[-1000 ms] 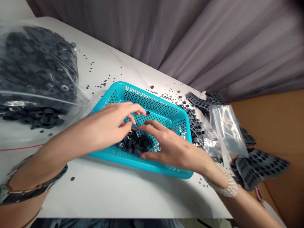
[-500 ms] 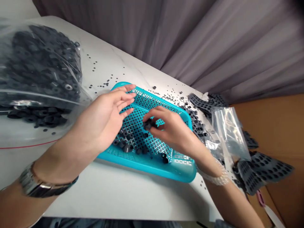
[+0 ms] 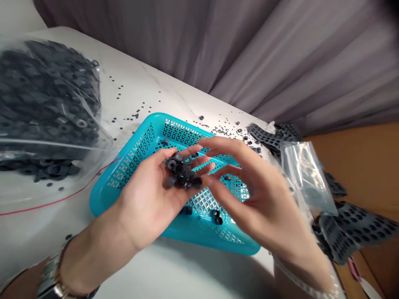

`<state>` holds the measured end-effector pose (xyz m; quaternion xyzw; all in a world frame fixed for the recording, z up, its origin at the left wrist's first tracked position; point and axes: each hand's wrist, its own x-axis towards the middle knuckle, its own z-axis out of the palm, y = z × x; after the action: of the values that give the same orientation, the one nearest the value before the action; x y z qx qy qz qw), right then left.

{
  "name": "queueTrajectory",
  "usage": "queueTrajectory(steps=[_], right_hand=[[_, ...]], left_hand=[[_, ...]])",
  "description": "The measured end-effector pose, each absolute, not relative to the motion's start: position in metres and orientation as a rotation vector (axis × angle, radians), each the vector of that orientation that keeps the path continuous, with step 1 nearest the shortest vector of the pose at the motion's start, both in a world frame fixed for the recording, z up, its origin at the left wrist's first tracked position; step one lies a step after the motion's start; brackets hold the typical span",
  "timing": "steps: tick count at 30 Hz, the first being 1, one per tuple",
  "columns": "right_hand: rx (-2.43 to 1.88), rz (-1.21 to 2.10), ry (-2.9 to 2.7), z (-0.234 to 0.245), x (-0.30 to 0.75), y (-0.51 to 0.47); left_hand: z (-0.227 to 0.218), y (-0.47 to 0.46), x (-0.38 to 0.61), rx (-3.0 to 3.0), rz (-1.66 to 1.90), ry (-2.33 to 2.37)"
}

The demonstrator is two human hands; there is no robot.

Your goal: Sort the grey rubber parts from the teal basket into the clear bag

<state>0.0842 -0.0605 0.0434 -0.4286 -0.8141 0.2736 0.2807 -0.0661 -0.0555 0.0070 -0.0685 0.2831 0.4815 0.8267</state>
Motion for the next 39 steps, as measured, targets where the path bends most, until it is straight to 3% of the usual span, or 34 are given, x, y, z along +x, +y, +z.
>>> queueTrajectory(steps=[4, 13, 31, 35, 39], right_hand=[[-1.248, 0.788, -1.991, 0.041, 0.096, -0.058], [-1.278, 0.872, -2.107, 0.023, 0.085, -0.057], [-1.000, 1.794, -0.902, 0.022, 0.105, -0.041], [-1.081, 1.777, -1.055, 0.024, 0.101, -0.044], [-1.337, 1.432, -1.535, 0.024, 0.094, -0.052]], left_hand=[[0.016, -0.054, -0.068, -0.142, 1.046, 0.785], [0.012, -0.056, -0.072, -0.175, 1.051, 0.779], [0.001, -0.059, -0.075, -0.244, 1.041, 0.612], [0.006, -0.059, -0.074, -0.256, 1.037, 0.674], [0.010, -0.058, -0.072, -0.276, 1.038, 0.704]])
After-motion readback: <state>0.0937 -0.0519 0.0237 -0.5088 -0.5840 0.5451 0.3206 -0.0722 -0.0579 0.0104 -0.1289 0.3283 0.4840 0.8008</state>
